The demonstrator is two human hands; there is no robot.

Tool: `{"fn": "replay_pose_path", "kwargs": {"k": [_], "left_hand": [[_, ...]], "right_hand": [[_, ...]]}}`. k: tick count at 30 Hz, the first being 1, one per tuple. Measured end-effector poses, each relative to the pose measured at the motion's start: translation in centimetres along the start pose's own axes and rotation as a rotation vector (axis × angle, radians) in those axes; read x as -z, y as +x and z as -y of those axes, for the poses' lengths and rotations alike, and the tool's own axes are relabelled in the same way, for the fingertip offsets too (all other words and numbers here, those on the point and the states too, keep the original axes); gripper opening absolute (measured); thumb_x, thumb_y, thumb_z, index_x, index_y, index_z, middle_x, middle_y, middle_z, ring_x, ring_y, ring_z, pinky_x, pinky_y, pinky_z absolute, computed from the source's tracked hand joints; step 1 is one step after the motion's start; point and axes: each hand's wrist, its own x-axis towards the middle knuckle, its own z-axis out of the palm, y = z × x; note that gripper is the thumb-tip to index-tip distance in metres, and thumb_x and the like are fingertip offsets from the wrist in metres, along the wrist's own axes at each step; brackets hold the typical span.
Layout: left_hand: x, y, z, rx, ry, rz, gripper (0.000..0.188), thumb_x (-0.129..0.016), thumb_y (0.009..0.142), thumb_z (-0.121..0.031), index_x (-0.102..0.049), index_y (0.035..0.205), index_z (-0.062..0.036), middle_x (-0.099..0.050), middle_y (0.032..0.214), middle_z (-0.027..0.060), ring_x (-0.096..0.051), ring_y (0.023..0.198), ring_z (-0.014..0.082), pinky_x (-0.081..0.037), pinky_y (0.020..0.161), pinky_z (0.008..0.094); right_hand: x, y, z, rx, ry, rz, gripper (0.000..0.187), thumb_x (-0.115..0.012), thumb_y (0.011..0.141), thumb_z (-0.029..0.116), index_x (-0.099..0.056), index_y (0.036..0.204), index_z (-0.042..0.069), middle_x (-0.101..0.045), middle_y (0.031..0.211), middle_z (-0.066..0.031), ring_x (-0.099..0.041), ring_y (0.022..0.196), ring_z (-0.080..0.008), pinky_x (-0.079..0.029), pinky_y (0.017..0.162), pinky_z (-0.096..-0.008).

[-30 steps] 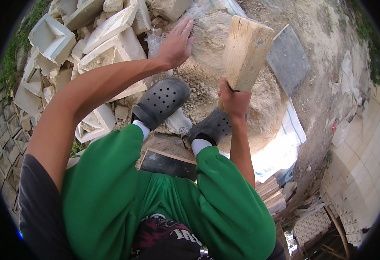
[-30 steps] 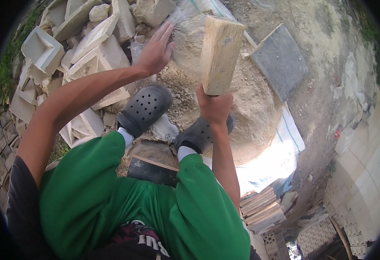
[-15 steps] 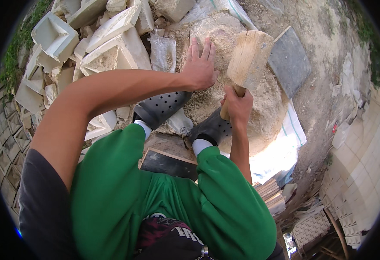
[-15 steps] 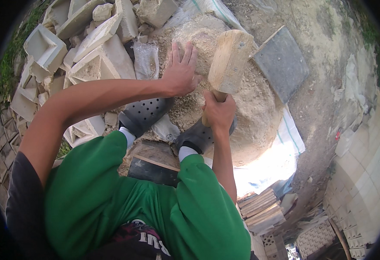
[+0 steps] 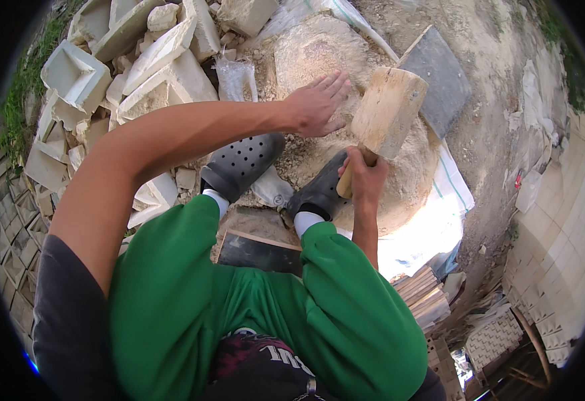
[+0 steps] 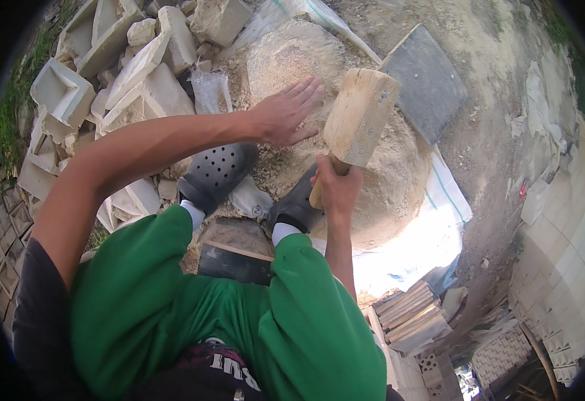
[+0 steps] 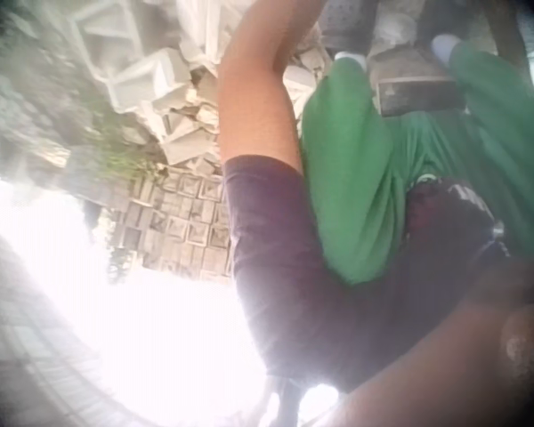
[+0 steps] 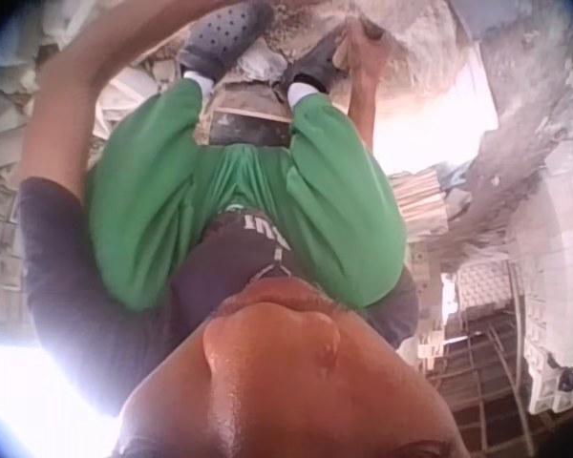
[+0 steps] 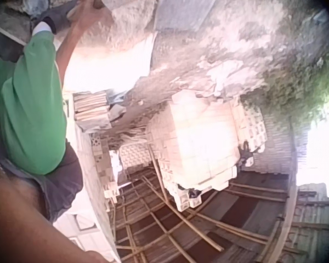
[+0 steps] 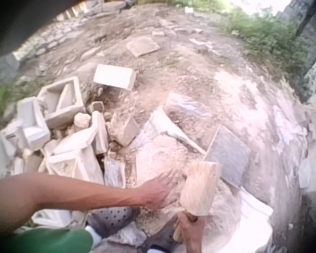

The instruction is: The person repeatedly picks up small stone fragments and strikes them with a wooden mallet on a pile of sand to break them into smaller pieces. The person occasionally moves broken pieces aside and continues the process.

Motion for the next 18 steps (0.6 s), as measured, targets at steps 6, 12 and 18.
{"fn": "replay_pose_path", "kwargs": {"k": [6, 12, 18], "left_hand": [[-0.7, 1.2, 0.3, 0.339, 0.258, -0.393, 0.087, -0.049, 0.099, -0.045, -0.017, 0.154, 0.0149, -0.012, 0.162, 0.0363, -0.005, 0.154, 0.0454, -0.008, 0.126, 0.0492], [-0.6, 0.8, 0.1, 0.010, -0.145, -0.036, 0.086, -0.054, 0.097, -0.036, -0.014, 0.155, 0.0138, -0.011, 0.162, 0.0358, -0.004, 0.154, 0.0458, -0.008, 0.127, 0.0496], [-1.6, 1.6, -0.4, 0.306, 0.233, -0.532, 0.086, -0.056, 0.094, -0.035, -0.017, 0.154, 0.0139, -0.013, 0.162, 0.0349, -0.008, 0.154, 0.0453, -0.010, 0.125, 0.0518]], "right_hand": [[0.7, 0.2, -1.5, 0.030, 0.181, 0.026, 0.019, -0.070, 0.087, 0.013, -0.063, 0.090, -0.005, -0.061, 0.067, -0.0067, -0.061, 0.052, -0.0157, -0.051, 0.048, -0.0296], [1.1, 0.6, -1.8, 0.052, 0.233, 0.057, 0.020, -0.069, 0.087, 0.015, -0.063, 0.088, -0.004, -0.062, 0.065, -0.0076, -0.061, 0.049, -0.0168, -0.051, 0.047, -0.0306], [1.8, 0.5, -2.5, 0.043, 0.321, 0.059, 0.021, -0.068, 0.087, 0.016, -0.062, 0.085, -0.004, -0.061, 0.065, -0.0085, -0.061, 0.049, -0.0188, -0.051, 0.046, -0.0323]]}}
